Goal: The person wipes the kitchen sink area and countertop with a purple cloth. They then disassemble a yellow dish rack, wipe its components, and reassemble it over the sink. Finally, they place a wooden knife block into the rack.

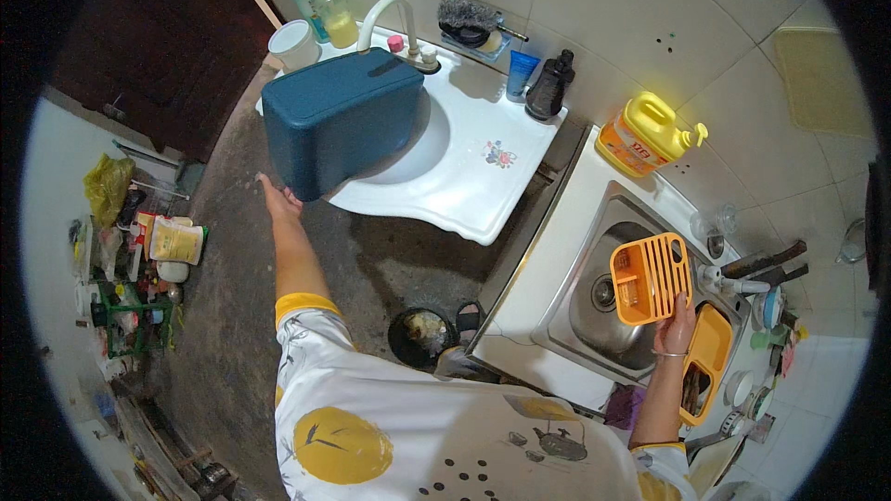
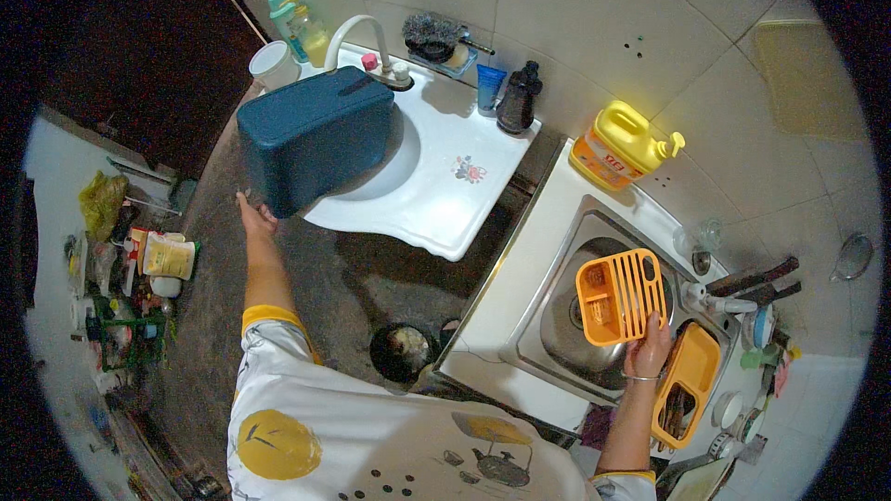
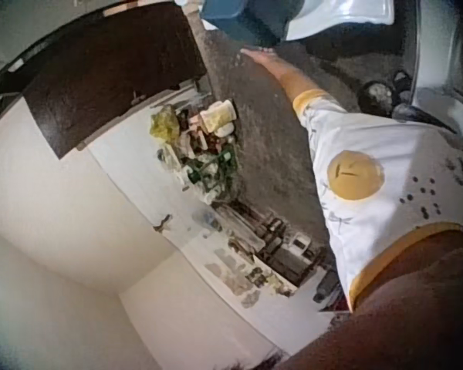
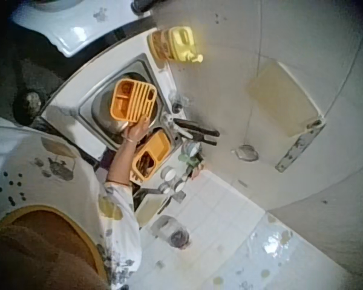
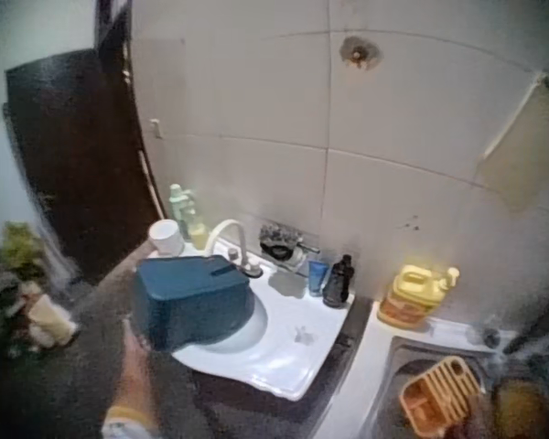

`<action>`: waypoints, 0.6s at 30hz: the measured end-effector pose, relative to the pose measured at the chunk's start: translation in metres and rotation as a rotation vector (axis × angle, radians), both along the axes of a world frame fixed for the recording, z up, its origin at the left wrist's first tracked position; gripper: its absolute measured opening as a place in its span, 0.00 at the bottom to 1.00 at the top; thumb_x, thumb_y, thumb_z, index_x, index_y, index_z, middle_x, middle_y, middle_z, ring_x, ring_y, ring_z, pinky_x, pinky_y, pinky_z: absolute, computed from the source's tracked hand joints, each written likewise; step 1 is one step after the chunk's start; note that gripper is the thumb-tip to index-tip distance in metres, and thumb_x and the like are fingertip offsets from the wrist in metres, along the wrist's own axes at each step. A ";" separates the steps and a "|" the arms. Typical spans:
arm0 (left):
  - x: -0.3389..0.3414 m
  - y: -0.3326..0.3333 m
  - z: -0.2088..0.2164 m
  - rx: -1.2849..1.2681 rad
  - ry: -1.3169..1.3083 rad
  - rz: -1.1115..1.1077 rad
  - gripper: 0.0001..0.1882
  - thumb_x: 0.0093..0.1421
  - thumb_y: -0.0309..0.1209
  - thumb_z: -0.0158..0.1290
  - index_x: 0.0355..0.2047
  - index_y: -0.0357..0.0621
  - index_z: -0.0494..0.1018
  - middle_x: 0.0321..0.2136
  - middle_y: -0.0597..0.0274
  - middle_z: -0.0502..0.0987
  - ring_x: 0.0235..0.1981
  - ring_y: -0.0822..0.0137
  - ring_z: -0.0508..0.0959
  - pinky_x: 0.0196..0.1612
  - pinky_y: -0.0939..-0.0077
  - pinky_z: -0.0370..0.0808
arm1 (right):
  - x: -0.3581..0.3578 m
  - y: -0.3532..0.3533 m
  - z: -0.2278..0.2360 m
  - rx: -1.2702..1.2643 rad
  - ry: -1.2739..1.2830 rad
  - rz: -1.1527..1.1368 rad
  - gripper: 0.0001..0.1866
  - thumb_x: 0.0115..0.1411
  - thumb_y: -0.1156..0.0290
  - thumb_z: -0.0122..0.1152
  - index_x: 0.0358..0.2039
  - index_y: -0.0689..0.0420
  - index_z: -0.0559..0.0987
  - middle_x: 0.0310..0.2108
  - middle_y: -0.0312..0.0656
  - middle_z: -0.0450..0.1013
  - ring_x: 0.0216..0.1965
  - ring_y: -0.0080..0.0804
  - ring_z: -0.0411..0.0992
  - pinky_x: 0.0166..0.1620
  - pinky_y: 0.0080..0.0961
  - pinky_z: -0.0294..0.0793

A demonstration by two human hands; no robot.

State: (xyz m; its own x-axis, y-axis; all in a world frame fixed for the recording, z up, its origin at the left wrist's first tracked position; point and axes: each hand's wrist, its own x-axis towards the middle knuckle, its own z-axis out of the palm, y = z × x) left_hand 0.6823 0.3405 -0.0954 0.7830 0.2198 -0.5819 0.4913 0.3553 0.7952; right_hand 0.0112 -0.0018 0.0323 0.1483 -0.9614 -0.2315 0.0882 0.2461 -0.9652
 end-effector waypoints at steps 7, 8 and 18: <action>-0.051 -0.045 0.087 0.137 0.065 0.073 0.33 0.67 0.45 0.42 0.63 0.32 0.52 0.57 0.44 0.63 0.51 0.49 0.71 0.53 0.58 0.70 | 0.001 0.009 0.008 -0.028 0.066 0.004 0.14 0.66 0.60 0.51 0.43 0.57 0.71 0.28 0.33 0.74 0.20 0.15 0.69 0.19 0.12 0.65; -0.050 -0.032 0.087 0.065 -0.009 0.086 0.33 0.67 0.45 0.42 0.63 0.31 0.52 0.59 0.42 0.60 0.54 0.47 0.68 0.55 0.56 0.67 | -0.001 0.007 0.006 -0.036 0.042 0.017 0.16 0.66 0.59 0.51 0.45 0.58 0.71 0.30 0.33 0.75 0.22 0.16 0.71 0.21 0.12 0.66; -0.138 0.050 0.167 0.105 -0.473 0.026 0.30 0.68 0.44 0.37 0.60 0.30 0.56 0.58 0.40 0.61 0.54 0.46 0.68 0.57 0.55 0.63 | -0.045 0.011 0.019 -0.070 -0.218 0.002 0.16 0.67 0.63 0.49 0.48 0.62 0.70 0.41 0.40 0.74 0.37 0.25 0.75 0.34 0.20 0.75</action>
State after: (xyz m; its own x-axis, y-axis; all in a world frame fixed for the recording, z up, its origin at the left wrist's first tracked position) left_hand 0.5448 0.3905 0.0720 0.9497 0.2816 -0.1370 0.0591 0.2686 0.9614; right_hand -0.0334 0.0097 0.0510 0.1895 -0.9737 -0.1265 0.2958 0.1795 -0.9383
